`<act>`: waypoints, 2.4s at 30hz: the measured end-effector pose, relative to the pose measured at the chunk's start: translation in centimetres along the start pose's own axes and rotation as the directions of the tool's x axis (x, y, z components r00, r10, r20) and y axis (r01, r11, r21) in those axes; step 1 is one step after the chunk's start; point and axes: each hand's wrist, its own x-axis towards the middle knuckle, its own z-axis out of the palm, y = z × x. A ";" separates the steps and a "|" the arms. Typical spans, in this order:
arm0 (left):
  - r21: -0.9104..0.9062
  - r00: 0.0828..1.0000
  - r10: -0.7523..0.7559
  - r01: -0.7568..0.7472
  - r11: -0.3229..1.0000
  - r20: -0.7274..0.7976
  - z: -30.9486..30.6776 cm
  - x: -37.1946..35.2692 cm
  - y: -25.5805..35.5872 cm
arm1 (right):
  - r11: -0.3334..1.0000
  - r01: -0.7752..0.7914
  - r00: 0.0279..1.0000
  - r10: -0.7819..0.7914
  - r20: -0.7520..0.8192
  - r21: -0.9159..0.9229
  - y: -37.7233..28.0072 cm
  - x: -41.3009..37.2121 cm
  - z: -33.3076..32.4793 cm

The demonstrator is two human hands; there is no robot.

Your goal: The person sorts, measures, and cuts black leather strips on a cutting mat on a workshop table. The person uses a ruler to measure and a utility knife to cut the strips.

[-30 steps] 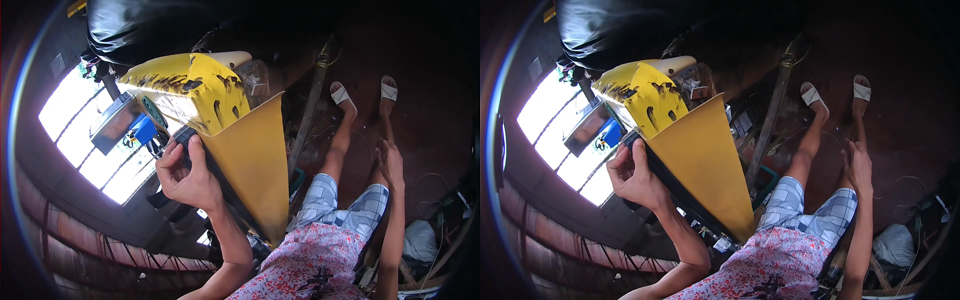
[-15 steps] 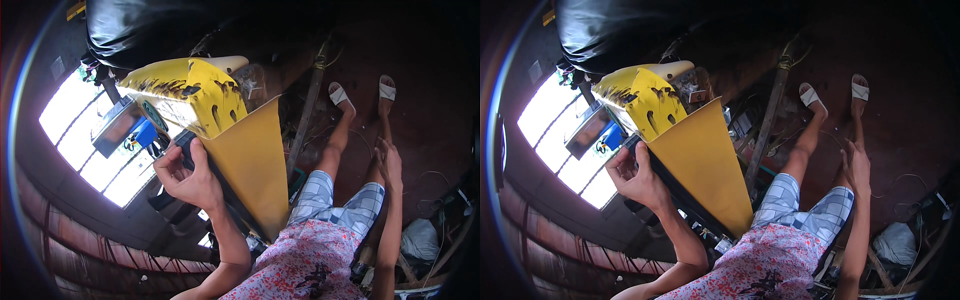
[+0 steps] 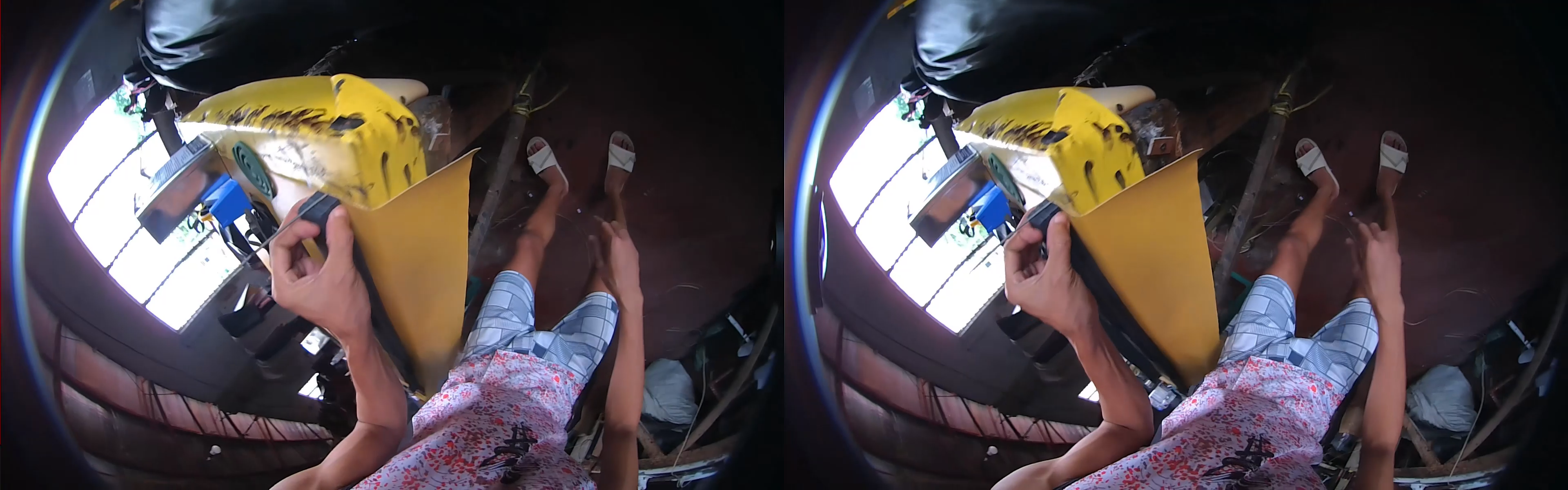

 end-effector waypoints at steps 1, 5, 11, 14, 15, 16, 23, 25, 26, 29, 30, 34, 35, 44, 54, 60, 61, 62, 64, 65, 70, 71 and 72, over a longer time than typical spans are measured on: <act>0.072 1.000 -0.010 0.008 0.997 0.023 -0.1 0.0 0.3 | 0.998 0.068 0.998 -0.068 0.007 -0.013 -1.8 -0.4 -0.7; 0.090 0.992 0.116 -0.119 0.989 0.041 -0.1 0.5 -0.5 | 0.926 0.292 0.946 -0.243 -0.213 0.240 -11.9 -1.9 -4.5; 0.010 0.994 0.075 -0.076 0.997 0.074 -0.5 1.0 -0.8 | 0.710 0.501 0.860 -0.342 -0.378 0.495 -26.5 -0.6 -6.7; -0.023 0.990 0.107 -0.105 0.994 0.089 -0.3 1.1 -2.0 | 0.755 0.502 0.857 -0.371 -0.358 0.422 -30.9 0.5 -7.5; 0.001 0.990 0.129 -0.129 0.992 0.064 -0.1 1.1 -2.3 | 0.813 0.456 0.881 -0.355 -0.311 0.362 -31.9 0.6 -7.8; 0.028 0.988 0.150 -0.151 0.988 0.042 -0.1 1.0 -2.3 | 0.817 0.469 0.873 -0.369 -0.320 0.335 -32.3 1.0 -7.6; 0.014 0.995 0.064 -0.065 0.998 0.082 -0.5 0.9 -2.2 | 0.922 0.374 0.909 -0.343 -0.236 0.102 -34.7 0.7 -6.7; 0.026 0.987 0.152 -0.153 0.988 0.048 -0.2 0.9 -2.2 | 0.941 0.318 0.928 -0.284 -0.242 0.115 -35.1 0.9 -6.6; 0.022 0.989 0.144 -0.145 0.989 0.035 -0.1 0.9 -2.3 | 0.940 0.325 0.926 -0.295 -0.238 0.102 -35.1 1.0 -6.6; 0.061 0.981 0.192 -0.191 0.980 -0.003 0.3 0.7 -2.4 | 0.947 0.285 0.940 -0.246 -0.235 0.148 -34.9 1.5 -6.5; 0.068 0.979 0.204 -0.204 0.977 0.009 0.4 0.6 -2.5 | 0.941 0.300 0.934 -0.257 -0.250 0.155 -34.8 1.7 -6.4; 0.069 0.972 0.233 -0.231 0.970 -0.022 -0.1 0.1 -2.1 | 0.914 0.363 0.913 -0.310 -0.266 0.180 -34.1 2.2 -6.3; 0.056 0.985 0.167 -0.169 0.984 0.031 -0.6 -0.3 -1.8 | 0.911 0.364 0.914 -0.309 -0.264 0.194 -34.0 2.4 -6.2; 0.146 0.998 0.055 -0.060 0.987 0.035 -1.1 0.0 -0.1 | 0.875 0.413 0.903 -0.358 -0.237 0.251 -33.6 2.8 -5.9; 0.134 0.997 0.073 -0.067 0.989 -0.039 -2.4 -2.8 -1.6 | 0.911 0.375 0.920 -0.343 -0.187 0.173 -34.2 3.0 -6.4; 0.092 0.985 0.083 -0.070 0.993 -0.151 -2.8 -4.8 -3.6 | 0.914 0.396 0.911 -0.379 -0.162 0.090 -33.8 4.0 -6.2; 0.096 0.975 0.125 -0.109 0.989 -0.182 -2.8 -4.9 -3.7 | 0.911 0.405 0.906 -0.389 -0.168 0.076 -33.9 4.0 -6.2; 0.093 0.972 0.107 -0.089 0.992 -0.208 -2.7 -4.9 -3.7 | 0.908 0.414 0.901 -0.399 -0.170 0.060 -33.9 4.0 -6.1; 0.056 0.968 0.135 -0.126 0.990 -0.212 -2.8 -5.1 -3.9 | 0.906 0.424 0.893 -0.417 -0.173 0.007 -33.9 4.2 -6.1; 0.051 0.964 0.155 -0.147 0.988 -0.218 -2.5 -5.0 -3.9 | 0.897 0.442 0.877 -0.436 -0.201 -0.016 -34.1 4.1 -6.3; 0.015 0.947 0.181 -0.184 0.983 -0.266 -1.9 -5.2 -4.6 | 0.801 0.524 0.749 -0.595 -0.291 -0.290 -33.8 3.1 -5.6; 0.026 0.944 0.179 -0.178 0.984 -0.277 -2.1 -5.4 -4.7 | 0.759 0.564 0.708 -0.647 -0.281 -0.325 -33.6 3.2 -5.2; 0.005 0.942 0.169 -0.175 0.985 -0.290 -0.2 -4.6 -3.8 | 0.718 0.599 0.671 -0.692 -0.266 -0.355 -33.0 5.4 -6.4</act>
